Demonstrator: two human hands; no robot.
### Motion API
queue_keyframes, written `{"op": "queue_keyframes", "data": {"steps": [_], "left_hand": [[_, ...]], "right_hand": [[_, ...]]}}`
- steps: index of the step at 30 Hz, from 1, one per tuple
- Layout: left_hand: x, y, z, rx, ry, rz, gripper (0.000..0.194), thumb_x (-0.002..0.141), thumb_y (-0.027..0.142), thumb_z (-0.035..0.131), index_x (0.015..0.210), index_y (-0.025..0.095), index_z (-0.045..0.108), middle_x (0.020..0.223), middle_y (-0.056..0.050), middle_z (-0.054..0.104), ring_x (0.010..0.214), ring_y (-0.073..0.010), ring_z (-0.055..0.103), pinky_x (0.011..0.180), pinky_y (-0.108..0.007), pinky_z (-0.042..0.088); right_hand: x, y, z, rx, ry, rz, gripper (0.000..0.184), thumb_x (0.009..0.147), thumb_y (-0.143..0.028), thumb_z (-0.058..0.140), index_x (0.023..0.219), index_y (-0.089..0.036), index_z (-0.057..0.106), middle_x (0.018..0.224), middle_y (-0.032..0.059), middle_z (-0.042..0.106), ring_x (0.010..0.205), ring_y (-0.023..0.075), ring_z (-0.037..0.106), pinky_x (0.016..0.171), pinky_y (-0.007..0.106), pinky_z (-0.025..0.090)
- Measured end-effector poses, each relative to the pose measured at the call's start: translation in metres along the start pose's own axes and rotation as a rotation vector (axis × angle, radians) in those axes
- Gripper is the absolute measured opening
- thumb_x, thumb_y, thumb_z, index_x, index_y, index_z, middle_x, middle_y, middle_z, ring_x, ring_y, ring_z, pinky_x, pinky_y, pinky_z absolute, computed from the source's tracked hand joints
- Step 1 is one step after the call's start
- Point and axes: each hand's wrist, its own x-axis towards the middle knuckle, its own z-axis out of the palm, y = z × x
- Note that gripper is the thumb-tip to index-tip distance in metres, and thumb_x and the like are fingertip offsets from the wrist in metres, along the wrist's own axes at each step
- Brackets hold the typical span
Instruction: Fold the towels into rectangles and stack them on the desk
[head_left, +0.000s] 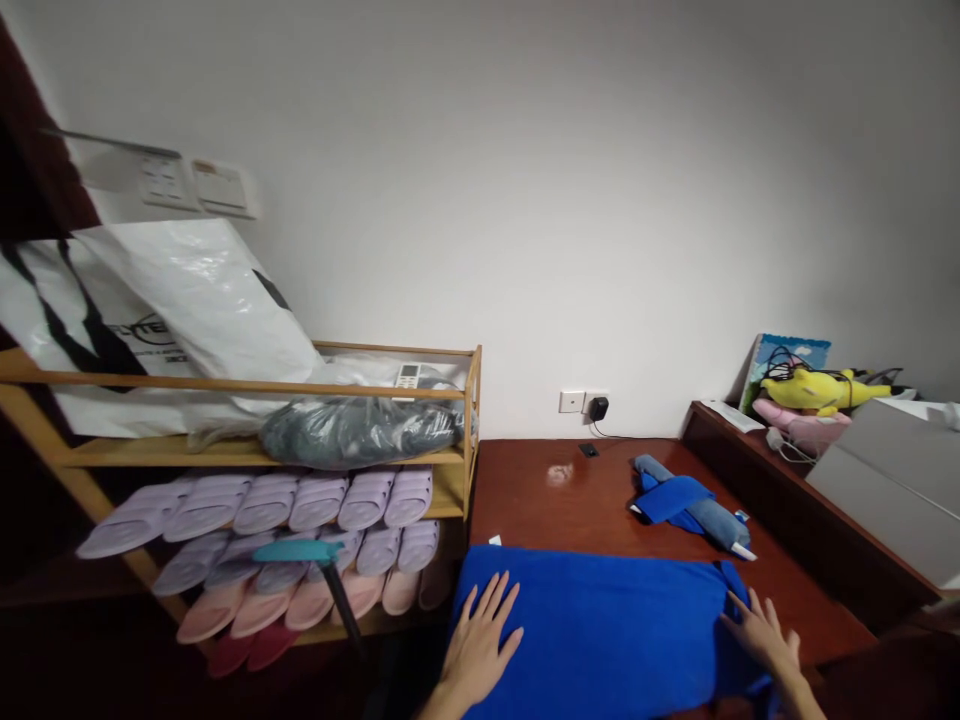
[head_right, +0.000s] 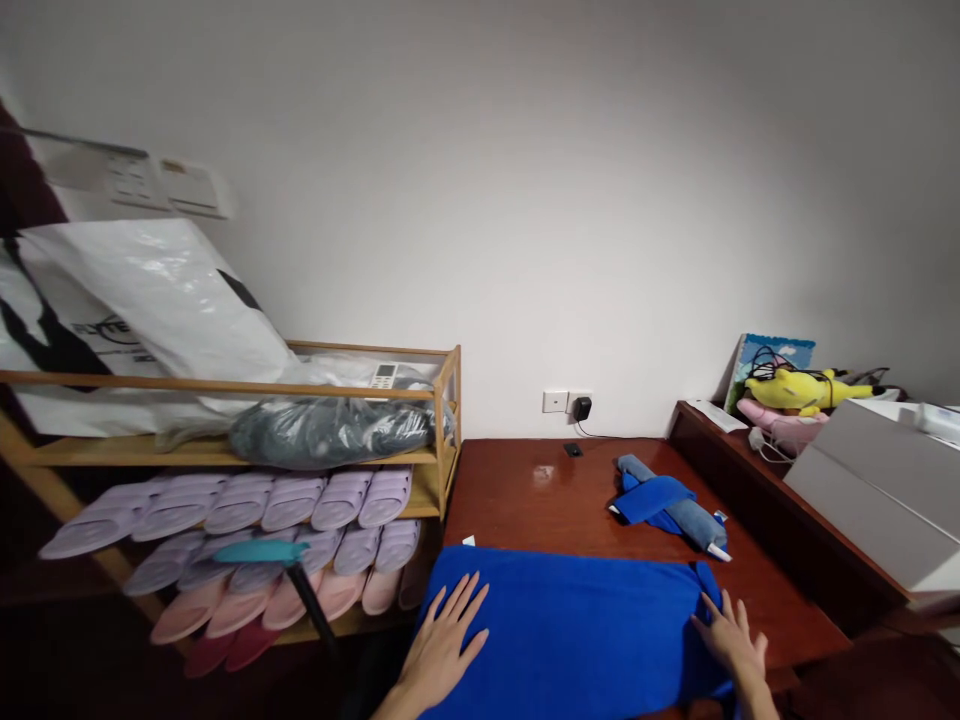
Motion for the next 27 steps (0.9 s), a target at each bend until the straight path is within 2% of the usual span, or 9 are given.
{"op": "queue_keyframes", "data": {"steps": [4, 9, 13, 16, 18, 20, 23, 25, 27], "left_hand": [[-0.003, 0.005, 0.0, 0.023, 0.039, -0.048, 0.055, 0.093, 0.049, 0.032, 0.143, 0.038, 0.011, 0.152, 0.001, 0.022, 0.138, -0.0235, 0.025, 0.111, -0.047, 0.019], [-0.004, 0.012, 0.006, 0.06, 0.059, -0.22, 0.054, 0.092, 0.047, 0.033, 0.143, 0.034, 0.019, 0.153, -0.003, 0.017, 0.14, -0.0278, 0.015, 0.11, -0.056, 0.014], [0.0, 0.011, 0.005, 0.014, -0.08, -0.261, 0.053, 0.092, 0.048, 0.029, 0.143, 0.036, 0.017, 0.153, 0.0, 0.017, 0.14, -0.026, 0.014, 0.107, -0.056, 0.021], [0.002, 0.01, 0.003, 0.003, -0.123, -0.27, 0.054, 0.092, 0.049, 0.028, 0.143, 0.037, 0.014, 0.153, 0.002, 0.014, 0.14, -0.0245, 0.012, 0.107, -0.054, 0.023], [0.003, 0.01, 0.002, 0.011, -0.129, -0.271, 0.054, 0.092, 0.049, 0.028, 0.143, 0.037, 0.013, 0.153, 0.001, 0.014, 0.14, -0.0246, 0.012, 0.107, -0.054, 0.024], [0.003, 0.011, 0.002, 0.026, -0.126, -0.269, 0.055, 0.092, 0.048, 0.028, 0.143, 0.037, 0.011, 0.153, 0.001, 0.015, 0.14, -0.0254, 0.012, 0.106, -0.055, 0.025], [0.004, 0.011, 0.002, 0.038, -0.133, -0.265, 0.055, 0.092, 0.049, 0.028, 0.143, 0.036, 0.011, 0.153, 0.001, 0.016, 0.14, -0.0261, 0.013, 0.105, -0.055, 0.026], [0.005, 0.012, 0.001, 0.034, -0.142, -0.265, 0.056, 0.092, 0.049, 0.029, 0.143, 0.036, 0.011, 0.153, 0.0, 0.015, 0.14, -0.0264, 0.013, 0.105, -0.056, 0.026], [0.006, 0.011, 0.001, 0.027, -0.152, -0.269, 0.056, 0.092, 0.048, 0.029, 0.143, 0.036, 0.011, 0.153, 0.0, 0.014, 0.14, -0.0264, 0.013, 0.104, -0.056, 0.027]], "right_hand": [[-0.02, -0.027, 0.024, 0.004, 0.037, -0.014, 0.069, 0.08, -0.056, 0.022, 0.138, -0.023, 0.038, 0.151, 0.0111, 0.027, 0.14, 0.027, 0.019, 0.104, 0.055, 0.024], [-0.03, -0.044, 0.037, 0.116, 0.033, -0.027, 0.07, 0.082, -0.058, 0.014, 0.141, -0.025, 0.031, 0.15, 0.0081, 0.029, 0.139, 0.0237, 0.022, 0.105, 0.052, 0.024], [-0.005, -0.028, 0.033, 0.139, 0.021, -0.024, 0.073, 0.08, -0.062, 0.014, 0.139, -0.025, 0.036, 0.149, 0.0058, 0.032, 0.138, 0.0216, 0.023, 0.106, 0.051, 0.024], [0.02, -0.002, 0.036, 0.117, -0.01, 0.013, 0.071, 0.079, -0.061, 0.017, 0.14, -0.028, 0.034, 0.151, 0.0057, 0.029, 0.139, 0.0236, 0.022, 0.104, 0.056, 0.023], [0.035, 0.02, 0.035, 0.079, -0.09, -0.047, 0.067, 0.077, -0.059, 0.024, 0.138, -0.035, 0.036, 0.151, 0.0027, 0.028, 0.139, 0.0254, 0.02, 0.103, 0.06, 0.022], [0.048, 0.04, 0.026, 0.041, -0.189, -0.076, 0.064, 0.073, -0.058, 0.032, 0.133, -0.038, 0.043, 0.15, 0.0027, 0.031, 0.139, 0.0271, 0.022, 0.103, 0.06, 0.021], [0.061, 0.049, -0.005, -0.015, -0.226, 0.058, 0.061, 0.069, -0.059, 0.04, 0.121, -0.033, 0.058, 0.138, 0.0135, 0.047, 0.13, 0.0356, 0.036, 0.098, 0.062, 0.024], [0.066, 0.032, -0.028, -0.059, -0.142, 0.122, 0.053, 0.072, -0.054, 0.042, 0.107, -0.022, 0.067, 0.118, 0.0227, 0.059, 0.118, 0.0418, 0.047, 0.091, 0.064, 0.027], [0.069, -0.003, -0.044, -0.077, -0.028, 0.07, 0.047, 0.078, -0.043, 0.039, 0.099, -0.013, 0.068, 0.105, 0.0254, 0.062, 0.11, 0.0411, 0.052, 0.089, 0.059, 0.031]]}}
